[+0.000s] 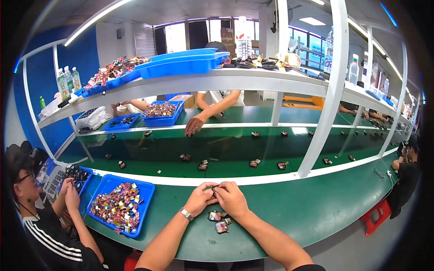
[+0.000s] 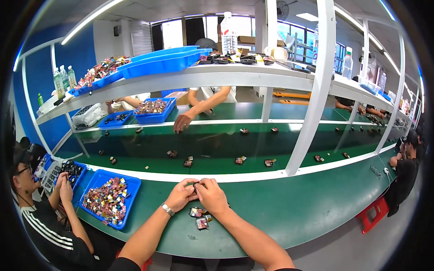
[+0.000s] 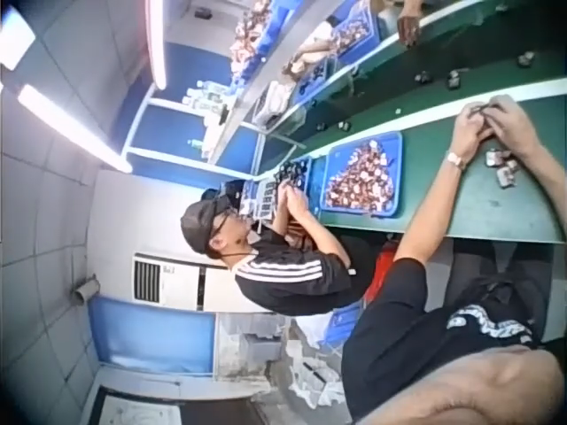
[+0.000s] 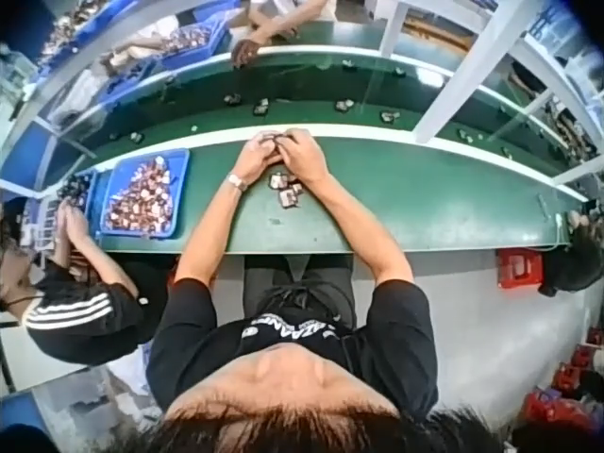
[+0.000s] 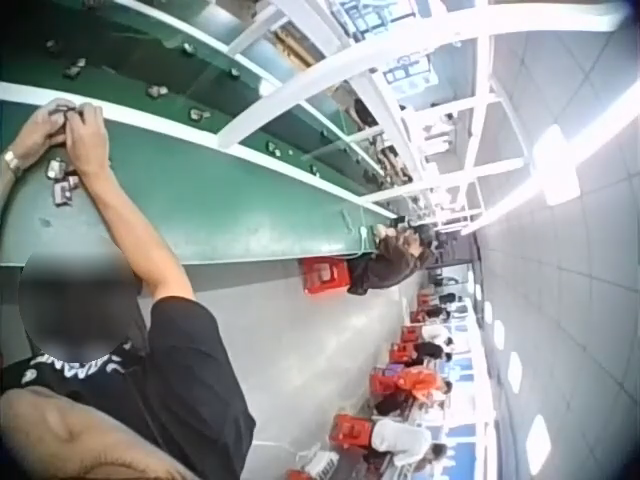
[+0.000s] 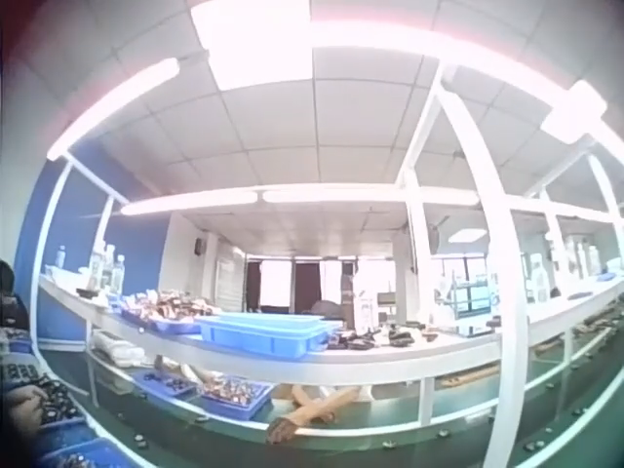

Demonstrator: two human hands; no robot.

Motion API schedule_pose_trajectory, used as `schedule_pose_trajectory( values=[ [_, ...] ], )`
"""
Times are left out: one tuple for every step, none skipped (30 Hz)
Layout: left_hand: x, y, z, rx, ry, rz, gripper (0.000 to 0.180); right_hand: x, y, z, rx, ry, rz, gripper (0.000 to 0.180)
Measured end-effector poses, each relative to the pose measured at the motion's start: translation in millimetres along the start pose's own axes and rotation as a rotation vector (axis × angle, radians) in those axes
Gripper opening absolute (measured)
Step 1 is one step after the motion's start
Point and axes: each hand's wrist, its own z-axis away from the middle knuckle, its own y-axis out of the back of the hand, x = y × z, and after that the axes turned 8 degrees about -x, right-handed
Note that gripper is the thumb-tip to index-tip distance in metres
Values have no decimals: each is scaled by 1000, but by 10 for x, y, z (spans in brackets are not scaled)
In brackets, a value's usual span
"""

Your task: Assembling small electronic or plastic components on a production line.

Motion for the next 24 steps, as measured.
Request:
schedule_pose_trajectory(
  values=[
    [0, -4, 2, 5, 3, -6, 30, -2, -4, 1, -2, 1, 13, 14],
    [-5, 1, 3, 4, 4, -6, 30, -2, -13, 1, -1, 0, 13, 14],
    [-12, 8, 1, 3, 0, -15, 30, 4, -25, 1, -4, -3, 29, 13],
    [-18, 12, 0, 1, -5, -24, 30, 6, -33, 3, -6, -6, 44, 13],
    [-21, 5, -8, -1, -3, -24, 30, 10, -32, 6, -5, -8, 47, 13],
    [-22, -6, -14, 12, 2, -33, 30, 15, -30, 9, -18, -16, 68, 13],
    [-23, -16, -23, 24, 7, -41, 30, 21, -28, 11, -30, -23, 91, 12],
    [-28, -25, -28, 14, 11, -38, 30, 27, -19, 14, -29, -30, 99, 12],
    [-26, -18, -27, 16, 8, -36, 30, 32, -17, 3, -18, 0, 91, 12],
    [-25, -10, -32, 16, 4, -34, 31, 37, -10, -12, -8, 30, 84, 13],
    [-20, 12, -37, 37, -6, -41, 32, -4, 22, -48, -4, 35, 81, 18],
    [-25, 35, -31, 29, -5, -40, 32, -28, 20, -44, -2, 31, 88, 18],
    [-39, 58, -15, 34, -9, -43, 33, -50, 8, -23, -53, -28, 3, 22],
    [-43, 62, -9, 38, -16, -47, 33, -60, 2, -5, -103, -84, -81, 25],
    [-40, 56, -12, 42, -7, -50, 37, -18, -34, 7, -114, -72, -90, 28],
    [-31, 42, -6, 38, -9, -50, 37, 20, -44, -3, -112, -71, -85, 28],
    [-1, 8, 2, 56, -9, -16, 38, 60, -46, -22, -122, -54, -83, 27],
    [20, -10, 2, 75, -10, 18, 40, 109, -61, -44, -132, -37, -83, 26],
    [19, -12, -6, 61, -34, 66, 45, 235, -77, -87, -147, -103, -59, 26],
    [23, -4, -8, 61, -37, 67, 45, 392, -88, -149, -120, -147, -25, 24],
    [18, -1, -7, 54, -39, 62, 46, 603, -79, -233, -127, -221, -26, 23],
    [15, -2, -16, 42, -39, 58, 47, 803, -78, -277, -132, -299, -22, 21],
    [24, -27, -31, 26, -32, 24, 46, 972, -105, -256, -132, -303, -13, 21],
    [20, -18, -51, 20, -37, 26, 46, 1107, -115, -283, -155, -392, 14, 23]
  ],
)
